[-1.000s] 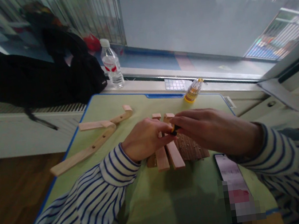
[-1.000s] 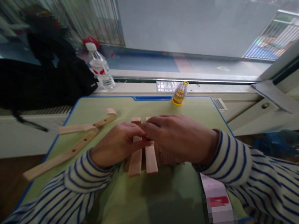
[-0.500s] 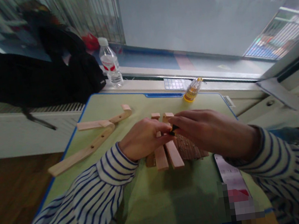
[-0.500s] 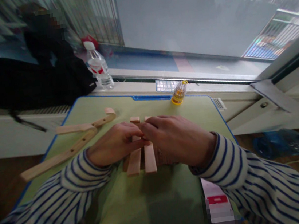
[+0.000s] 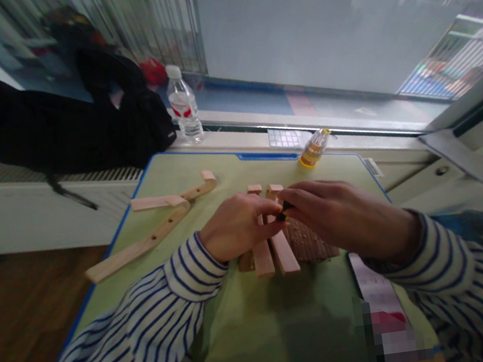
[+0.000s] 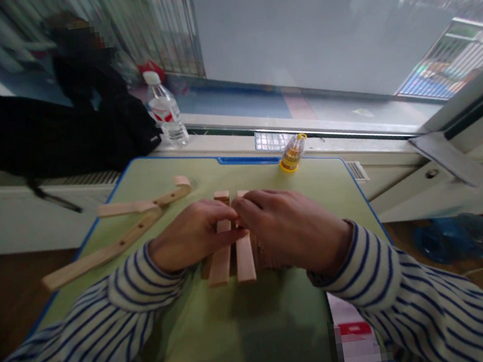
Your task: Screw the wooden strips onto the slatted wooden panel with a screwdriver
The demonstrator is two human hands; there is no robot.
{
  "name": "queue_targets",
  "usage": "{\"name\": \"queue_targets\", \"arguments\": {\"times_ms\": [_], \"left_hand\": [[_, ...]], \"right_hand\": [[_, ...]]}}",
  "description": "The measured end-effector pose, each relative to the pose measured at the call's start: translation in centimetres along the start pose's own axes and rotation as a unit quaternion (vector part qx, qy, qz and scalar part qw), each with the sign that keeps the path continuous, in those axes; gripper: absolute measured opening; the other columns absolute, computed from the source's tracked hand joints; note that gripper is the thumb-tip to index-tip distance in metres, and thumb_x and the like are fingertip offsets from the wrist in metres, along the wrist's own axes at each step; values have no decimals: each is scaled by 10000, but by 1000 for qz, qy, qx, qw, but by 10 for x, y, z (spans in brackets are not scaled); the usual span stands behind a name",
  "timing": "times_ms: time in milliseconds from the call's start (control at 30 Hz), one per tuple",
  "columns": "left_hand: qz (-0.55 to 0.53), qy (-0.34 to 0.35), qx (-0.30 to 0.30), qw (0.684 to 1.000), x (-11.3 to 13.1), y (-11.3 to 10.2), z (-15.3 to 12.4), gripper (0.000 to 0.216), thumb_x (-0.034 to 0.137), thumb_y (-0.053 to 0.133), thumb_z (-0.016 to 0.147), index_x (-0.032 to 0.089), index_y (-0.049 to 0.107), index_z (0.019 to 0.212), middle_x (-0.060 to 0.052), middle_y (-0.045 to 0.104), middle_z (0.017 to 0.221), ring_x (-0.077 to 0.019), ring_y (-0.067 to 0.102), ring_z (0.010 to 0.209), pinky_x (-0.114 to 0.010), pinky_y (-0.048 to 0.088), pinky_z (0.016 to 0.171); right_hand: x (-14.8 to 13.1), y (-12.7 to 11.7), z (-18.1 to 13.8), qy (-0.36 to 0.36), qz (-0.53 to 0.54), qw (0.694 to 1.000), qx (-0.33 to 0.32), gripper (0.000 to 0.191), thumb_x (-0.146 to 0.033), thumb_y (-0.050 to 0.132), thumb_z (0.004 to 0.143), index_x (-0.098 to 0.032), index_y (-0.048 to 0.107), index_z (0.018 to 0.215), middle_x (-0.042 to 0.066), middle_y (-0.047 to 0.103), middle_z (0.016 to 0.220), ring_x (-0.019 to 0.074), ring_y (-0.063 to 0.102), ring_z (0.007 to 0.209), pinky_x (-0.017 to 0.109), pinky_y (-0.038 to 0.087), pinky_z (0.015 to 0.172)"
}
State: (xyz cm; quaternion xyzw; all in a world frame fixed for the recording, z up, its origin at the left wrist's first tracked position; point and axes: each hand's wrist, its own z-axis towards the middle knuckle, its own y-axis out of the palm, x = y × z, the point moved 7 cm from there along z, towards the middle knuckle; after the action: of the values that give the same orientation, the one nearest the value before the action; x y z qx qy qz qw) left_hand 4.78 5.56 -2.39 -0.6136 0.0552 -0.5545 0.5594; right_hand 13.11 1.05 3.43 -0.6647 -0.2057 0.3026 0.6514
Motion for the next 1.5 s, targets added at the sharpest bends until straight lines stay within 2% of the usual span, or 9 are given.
{"name": "queue_targets", "arguments": {"times_ms": [133,300,533,667,900,1300,1500], "left_hand": [[9,2,18,1000,2,-2,1,196,382,617,799,216,701,858,-19,662,772,-148,590,743,-242,438,692],[5,-10,6,1000,-1,0,0,178,356,607,815,209,706,835,-11,643,734,-126,573,685,-222,419,645],[-13,-10,-17,1000,-7,3,-1,186,365,598,823,215,701,862,-3,644,747,-121,567,702,-219,407,657],[-28,-7,-27,999,-6,4,0,198,369,581,836,209,697,851,2,639,727,-115,560,683,-215,402,649],[-46,-2,-37,998,-4,5,0,198,351,553,855,212,693,870,15,639,736,-104,554,687,-208,392,649],[-60,8,-48,997,-3,8,0,197,324,533,872,232,684,957,22,636,745,-100,542,671,-205,389,640],[12,-24,4,1000,4,3,2,234,411,588,817,208,695,861,-20,647,759,-142,568,725,-233,415,660]], "right_hand": [[0,-2,0,-9,-17,1000,-3,268,-148,443,889,-111,500,1148,111,619,1012,187,576,924,311,460,736],[-1,-9,3,-43,-31,997,-49,368,-260,466,900,-126,434,1241,94,624,1019,184,581,876,302,438,684],[2,-5,14,-55,-97,989,-102,185,-201,420,918,-150,550,1040,39,618,848,136,542,705,264,339,566],[4,-4,14,-45,-97,990,-91,214,-208,419,918,-147,527,1093,29,606,823,126,515,671,265,296,532],[3,-4,11,-34,-81,993,-77,294,-217,379,923,-147,478,1191,50,619,872,136,537,696,269,297,537],[0,-4,6,-27,-71,997,-35,176,-276,404,908,-145,520,930,29,557,762,132,492,645,274,291,523],[4,-2,4,-7,-80,996,-42,146,-245,423,905,-146,531,912,34,586,779,132,508,665,276,291,539]]}}
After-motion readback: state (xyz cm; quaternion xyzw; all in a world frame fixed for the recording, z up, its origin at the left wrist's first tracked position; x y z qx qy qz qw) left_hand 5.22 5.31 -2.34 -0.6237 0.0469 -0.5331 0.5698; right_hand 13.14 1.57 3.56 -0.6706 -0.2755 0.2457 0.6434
